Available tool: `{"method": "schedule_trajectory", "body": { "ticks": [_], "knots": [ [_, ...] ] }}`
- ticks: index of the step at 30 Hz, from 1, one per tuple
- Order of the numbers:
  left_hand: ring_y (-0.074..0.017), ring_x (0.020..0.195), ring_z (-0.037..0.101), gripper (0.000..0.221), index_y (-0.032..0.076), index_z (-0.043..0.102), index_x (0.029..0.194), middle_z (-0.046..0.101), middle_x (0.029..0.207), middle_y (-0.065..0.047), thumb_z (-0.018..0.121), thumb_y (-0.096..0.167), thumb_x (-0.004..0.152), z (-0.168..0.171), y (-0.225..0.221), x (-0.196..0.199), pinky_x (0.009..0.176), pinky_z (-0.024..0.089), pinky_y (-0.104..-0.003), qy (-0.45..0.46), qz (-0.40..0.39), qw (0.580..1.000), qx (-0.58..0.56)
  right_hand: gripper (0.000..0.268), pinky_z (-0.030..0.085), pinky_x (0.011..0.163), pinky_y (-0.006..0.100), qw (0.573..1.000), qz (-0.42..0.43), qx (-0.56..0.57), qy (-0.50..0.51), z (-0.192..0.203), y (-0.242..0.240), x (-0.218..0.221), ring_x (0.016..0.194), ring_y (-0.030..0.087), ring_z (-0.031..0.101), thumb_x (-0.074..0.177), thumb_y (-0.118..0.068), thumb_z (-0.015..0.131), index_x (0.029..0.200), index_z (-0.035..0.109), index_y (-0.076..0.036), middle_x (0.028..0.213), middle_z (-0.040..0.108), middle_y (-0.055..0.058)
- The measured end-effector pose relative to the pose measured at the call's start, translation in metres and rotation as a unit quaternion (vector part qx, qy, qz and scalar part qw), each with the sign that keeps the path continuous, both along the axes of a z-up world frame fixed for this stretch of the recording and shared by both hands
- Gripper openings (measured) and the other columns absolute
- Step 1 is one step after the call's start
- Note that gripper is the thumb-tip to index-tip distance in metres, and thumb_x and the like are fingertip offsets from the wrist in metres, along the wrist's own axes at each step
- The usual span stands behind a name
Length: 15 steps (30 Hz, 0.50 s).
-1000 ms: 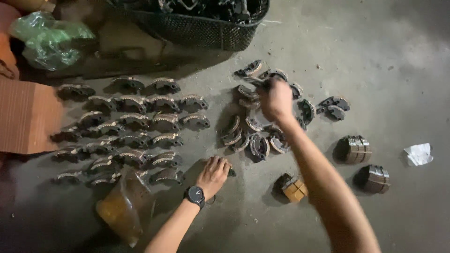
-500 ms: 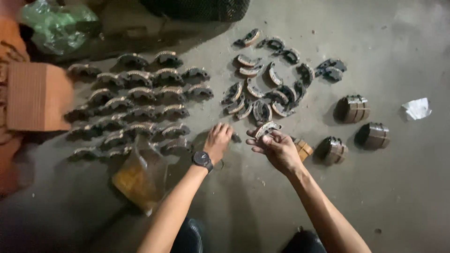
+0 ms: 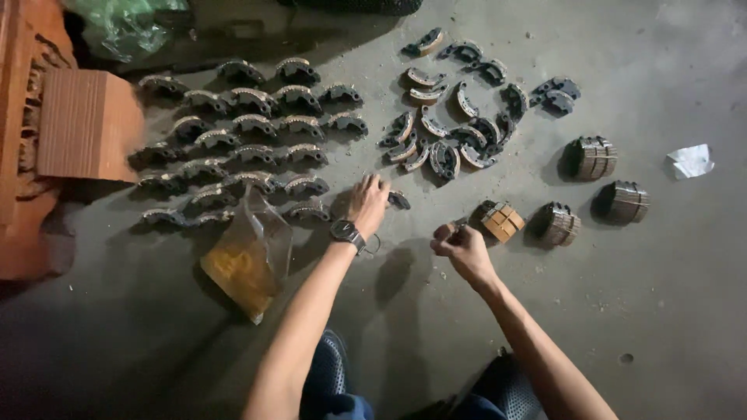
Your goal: Sorting and bundling motorcycle drum brake shoes using rubber bands.
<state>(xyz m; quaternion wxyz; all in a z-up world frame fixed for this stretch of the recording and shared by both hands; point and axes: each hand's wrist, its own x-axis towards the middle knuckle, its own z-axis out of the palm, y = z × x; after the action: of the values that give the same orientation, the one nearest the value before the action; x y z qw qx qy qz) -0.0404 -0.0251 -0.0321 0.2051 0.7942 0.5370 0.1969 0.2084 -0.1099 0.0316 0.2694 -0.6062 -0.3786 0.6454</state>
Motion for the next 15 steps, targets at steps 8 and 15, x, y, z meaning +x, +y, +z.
{"method": "schedule_trajectory", "body": {
  "ticks": [8,15],
  "knots": [
    [-0.0253,0.093,0.07,0.021,0.006,0.067,0.117,0.072,0.106,-0.013,0.06,0.012,0.098,0.079,-0.043,0.0,0.08,0.063,-0.041,-0.572,0.098,0.714,-0.39,0.044,0.057,0.095,0.039,0.978,0.018,0.099,-0.183,0.032,-0.007,0.009,0.107,0.025,0.073,0.087,-0.012,0.075,0.128,0.064,0.001,0.12,0.075,0.016],
    [-0.0181,0.099,0.073,0.024,-0.004,0.071,0.117,0.074,0.107,-0.009,0.061,0.016,0.108,0.139,-0.093,-0.002,0.087,0.063,-0.033,-0.678,0.05,0.659,-0.323,0.048,0.057,0.091,0.045,0.937,-0.154,-0.082,0.303,0.061,-0.027,-0.001,0.103,0.034,0.072,0.102,-0.029,0.048,0.133,0.057,0.006,0.123,0.069,0.027]
  ]
}}
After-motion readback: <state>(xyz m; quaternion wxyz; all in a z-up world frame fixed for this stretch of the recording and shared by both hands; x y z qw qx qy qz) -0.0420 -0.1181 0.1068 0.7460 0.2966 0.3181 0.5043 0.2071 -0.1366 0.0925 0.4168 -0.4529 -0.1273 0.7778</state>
